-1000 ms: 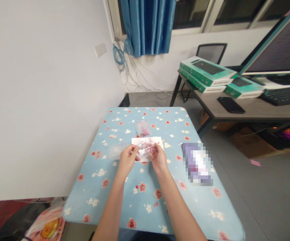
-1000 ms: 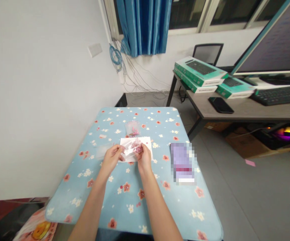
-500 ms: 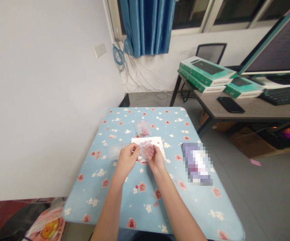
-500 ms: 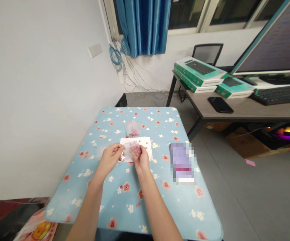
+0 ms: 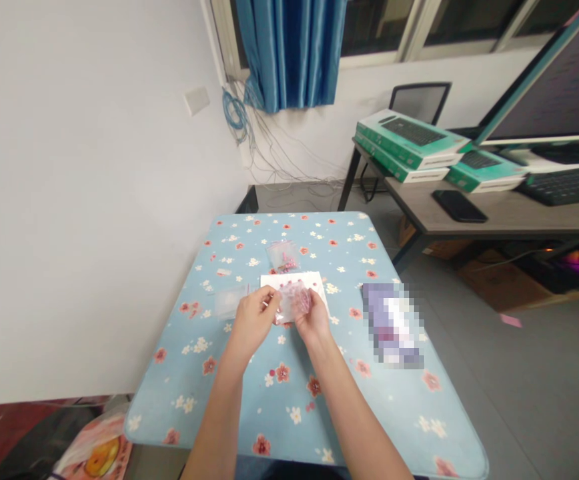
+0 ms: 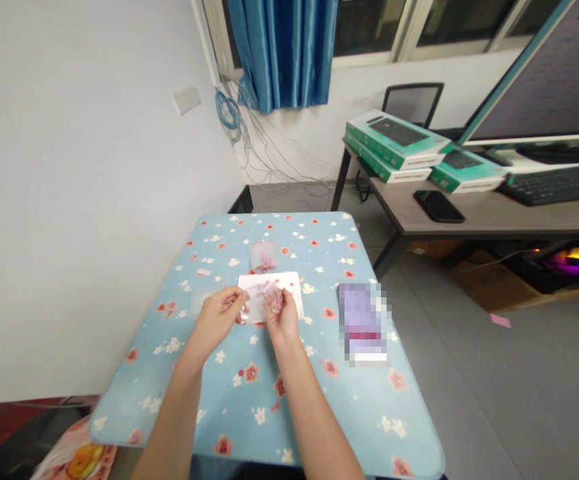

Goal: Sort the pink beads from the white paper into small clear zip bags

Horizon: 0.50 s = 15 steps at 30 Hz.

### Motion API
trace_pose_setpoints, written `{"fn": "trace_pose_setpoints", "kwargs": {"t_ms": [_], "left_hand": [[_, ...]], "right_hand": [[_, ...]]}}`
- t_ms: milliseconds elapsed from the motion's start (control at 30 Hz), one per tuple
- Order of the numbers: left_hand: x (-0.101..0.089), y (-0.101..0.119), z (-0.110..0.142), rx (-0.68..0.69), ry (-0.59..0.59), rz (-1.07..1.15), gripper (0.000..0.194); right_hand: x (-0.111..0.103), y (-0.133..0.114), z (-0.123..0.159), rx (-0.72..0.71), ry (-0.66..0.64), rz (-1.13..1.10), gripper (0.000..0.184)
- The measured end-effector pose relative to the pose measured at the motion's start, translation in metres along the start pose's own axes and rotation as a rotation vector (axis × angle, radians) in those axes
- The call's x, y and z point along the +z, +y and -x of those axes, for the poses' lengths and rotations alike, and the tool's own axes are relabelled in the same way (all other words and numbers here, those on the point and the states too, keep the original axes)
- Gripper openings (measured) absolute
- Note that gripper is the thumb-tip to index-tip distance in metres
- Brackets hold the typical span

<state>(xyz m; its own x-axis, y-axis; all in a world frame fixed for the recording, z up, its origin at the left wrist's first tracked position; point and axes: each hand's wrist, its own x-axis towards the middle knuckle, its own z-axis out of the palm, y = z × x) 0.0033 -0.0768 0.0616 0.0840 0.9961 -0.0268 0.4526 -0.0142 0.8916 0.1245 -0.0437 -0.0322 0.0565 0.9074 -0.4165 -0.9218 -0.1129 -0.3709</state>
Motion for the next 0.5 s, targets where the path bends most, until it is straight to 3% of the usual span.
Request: {"fn": "trace_pose_setpoints", "kwargs": {"t_ms": [200, 333, 500], "left_hand": [[-0.01, -0.005, 0.004, 0.036, -0.05, 0.048, 0.028], [-0.017, -0.011, 0.005, 0.023, 0.028, 0.037, 0.029], [-0.033, -0.021, 0.006, 0.026, 0.14, 0.029, 0.034]], "right_hand": [[0.014, -0.008, 0.015, 0.08, 0.033, 0.109, 0.025], [0.023, -0.01, 0.029, 0.124, -0.021, 0.304, 0.04], [0.025, 0.002, 0.034, 0.121, -0.168, 0.572, 0.041]]}}
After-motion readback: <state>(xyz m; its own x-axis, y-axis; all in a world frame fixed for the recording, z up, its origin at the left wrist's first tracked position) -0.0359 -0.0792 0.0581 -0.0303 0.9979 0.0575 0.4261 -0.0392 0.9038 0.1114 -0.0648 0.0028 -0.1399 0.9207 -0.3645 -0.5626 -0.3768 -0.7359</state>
